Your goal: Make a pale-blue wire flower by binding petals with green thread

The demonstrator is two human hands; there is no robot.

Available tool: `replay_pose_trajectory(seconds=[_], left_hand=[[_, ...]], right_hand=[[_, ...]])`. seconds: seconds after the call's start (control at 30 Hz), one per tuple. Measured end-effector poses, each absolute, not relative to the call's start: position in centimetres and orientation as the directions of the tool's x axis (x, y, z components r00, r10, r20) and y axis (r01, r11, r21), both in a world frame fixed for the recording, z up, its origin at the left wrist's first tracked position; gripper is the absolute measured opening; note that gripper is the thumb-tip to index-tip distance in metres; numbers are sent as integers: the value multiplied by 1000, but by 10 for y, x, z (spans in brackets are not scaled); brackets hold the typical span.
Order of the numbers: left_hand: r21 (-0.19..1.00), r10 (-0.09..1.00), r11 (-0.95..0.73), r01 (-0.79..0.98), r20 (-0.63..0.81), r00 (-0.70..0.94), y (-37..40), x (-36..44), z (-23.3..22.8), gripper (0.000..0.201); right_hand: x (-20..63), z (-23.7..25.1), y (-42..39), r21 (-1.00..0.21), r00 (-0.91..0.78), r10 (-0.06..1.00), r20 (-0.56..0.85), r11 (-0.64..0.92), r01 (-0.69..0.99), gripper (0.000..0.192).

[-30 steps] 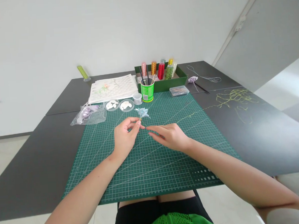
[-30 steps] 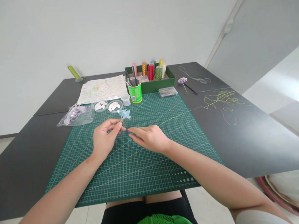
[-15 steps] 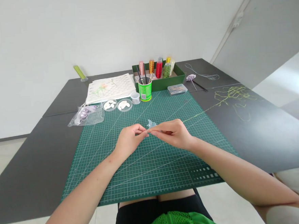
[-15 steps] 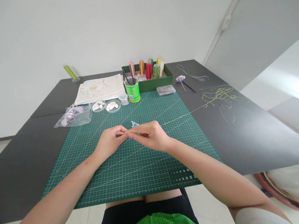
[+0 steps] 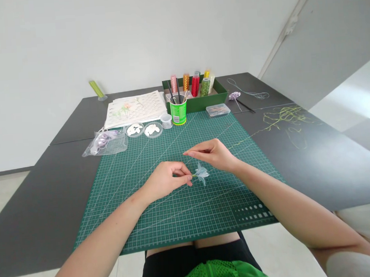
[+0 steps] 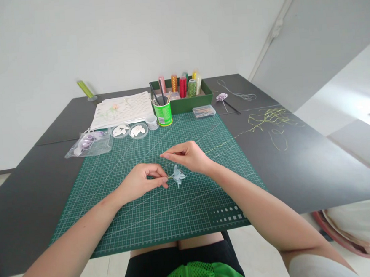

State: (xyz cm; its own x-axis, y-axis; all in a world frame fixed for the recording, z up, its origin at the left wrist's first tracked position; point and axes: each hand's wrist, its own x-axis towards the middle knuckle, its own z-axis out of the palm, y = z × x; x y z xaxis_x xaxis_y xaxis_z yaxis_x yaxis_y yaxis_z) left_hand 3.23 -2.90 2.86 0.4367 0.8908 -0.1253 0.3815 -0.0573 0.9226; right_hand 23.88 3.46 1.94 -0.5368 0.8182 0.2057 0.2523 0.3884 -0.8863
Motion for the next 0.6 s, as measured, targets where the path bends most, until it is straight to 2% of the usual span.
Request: replay_pose_trajectory(seconds=[0.17,0.43,0.6], left_hand=[[928,896,-60,367,-112,430,-28,30,33,8],[944,937,-117,308,3,348,-27,23,34,14],[944,965,-162,289,91,245,-26,20,37,14]], right_hand=[[238,12,42,-894,-549,818,175,365,259,33],[237,2,55,-924,-599,795,91,292,246,33],[237,-3,58,-914,-631,775,27,276,299,36]])
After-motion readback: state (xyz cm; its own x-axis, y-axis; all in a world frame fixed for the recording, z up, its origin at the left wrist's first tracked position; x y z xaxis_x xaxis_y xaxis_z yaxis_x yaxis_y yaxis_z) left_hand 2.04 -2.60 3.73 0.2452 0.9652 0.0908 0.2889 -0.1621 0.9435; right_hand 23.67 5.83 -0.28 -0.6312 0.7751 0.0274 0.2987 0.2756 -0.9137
